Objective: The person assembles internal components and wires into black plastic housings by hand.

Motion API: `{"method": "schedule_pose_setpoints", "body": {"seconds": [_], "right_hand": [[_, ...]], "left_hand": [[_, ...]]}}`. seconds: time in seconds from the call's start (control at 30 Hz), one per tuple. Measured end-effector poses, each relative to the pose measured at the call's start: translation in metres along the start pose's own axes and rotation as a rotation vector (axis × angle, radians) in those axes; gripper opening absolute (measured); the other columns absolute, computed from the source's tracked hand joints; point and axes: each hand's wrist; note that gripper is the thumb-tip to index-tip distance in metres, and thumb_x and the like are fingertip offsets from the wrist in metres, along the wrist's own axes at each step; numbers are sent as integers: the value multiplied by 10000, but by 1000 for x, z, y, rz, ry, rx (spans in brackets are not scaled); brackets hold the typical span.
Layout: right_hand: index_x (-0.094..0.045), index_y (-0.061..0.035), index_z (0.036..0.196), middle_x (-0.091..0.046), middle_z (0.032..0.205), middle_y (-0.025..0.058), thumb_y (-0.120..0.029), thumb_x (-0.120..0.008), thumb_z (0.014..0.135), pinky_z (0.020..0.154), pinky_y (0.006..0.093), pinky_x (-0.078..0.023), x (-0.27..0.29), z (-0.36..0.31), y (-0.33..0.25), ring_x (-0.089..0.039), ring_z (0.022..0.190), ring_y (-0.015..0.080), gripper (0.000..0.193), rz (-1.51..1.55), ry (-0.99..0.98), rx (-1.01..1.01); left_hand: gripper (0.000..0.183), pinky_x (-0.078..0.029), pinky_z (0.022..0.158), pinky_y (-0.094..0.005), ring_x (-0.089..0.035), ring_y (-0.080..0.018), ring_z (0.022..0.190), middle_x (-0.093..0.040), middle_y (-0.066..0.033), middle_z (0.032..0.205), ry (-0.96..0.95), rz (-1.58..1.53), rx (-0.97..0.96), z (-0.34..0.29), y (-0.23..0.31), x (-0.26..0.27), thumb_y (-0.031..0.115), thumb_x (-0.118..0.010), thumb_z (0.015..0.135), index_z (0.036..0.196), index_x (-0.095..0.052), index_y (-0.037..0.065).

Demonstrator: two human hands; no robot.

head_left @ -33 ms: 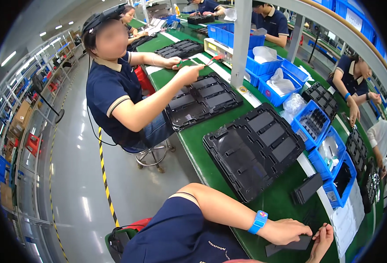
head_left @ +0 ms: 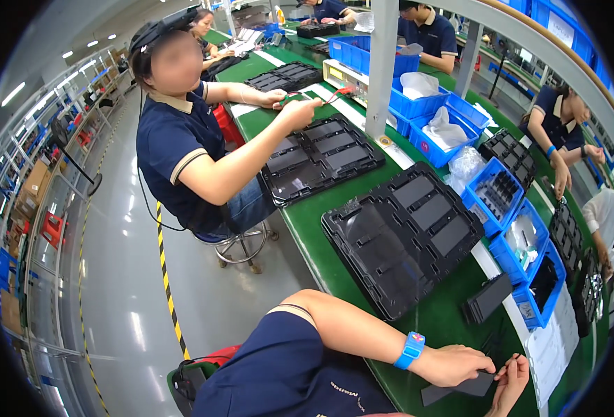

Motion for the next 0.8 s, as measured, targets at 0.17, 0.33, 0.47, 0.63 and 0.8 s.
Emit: {"method": "schedule_pose_setpoints", "body": {"seconds": [0.17,0.33,0.47,0.63,0.8], "right_hand": [[-542,-2,1063,-549,763,58,-96,-571,929,403,192,-421,-17,-15,-17,-506,493,97,166,90,-187,-71],[-540,7,1042,-553,746,66,-82,-557,934,397,204,-448,-21,-24,-19,-531,502,111,141,95,-175,-103],[-570,28,1036,-558,731,65,-90,-565,939,402,219,-459,-36,-31,-26,-535,500,117,153,100,-230,-173],[-598,26,1018,-561,734,44,-81,-566,940,431,204,-461,-58,-39,-26,-527,513,87,136,-29,-134,-35],[-593,24,1009,-541,775,31,-65,-570,933,444,195,-460,-61,-39,-22,-531,534,79,119,-90,-122,33]], "left_hand": [[437,-487,773,-431,-594,-349,958,-580,-181,1028,59,-25,185,4,7,9,157,-621,834,1224,-473,29],[690,-514,661,-416,-609,-323,847,-554,-149,873,251,409,-62,0,2,9,159,-738,654,1256,-423,34],[697,-515,587,-382,-626,-294,743,-569,-107,887,244,557,-80,2,-5,14,130,-726,648,1271,-429,34],[756,-508,572,-367,-637,-261,732,-578,-97,882,198,608,-96,1,-6,13,114,-723,661,1349,-415,52],[761,-500,558,-365,-639,-262,713,-579,-88,851,185,569,-90,0,-4,15,113,-727,667,1359,-413,75]]}}
Point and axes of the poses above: each hand's wrist, its own z-axis towards the middle knuckle, its own x-axis out of the back of the hand, y = z × x
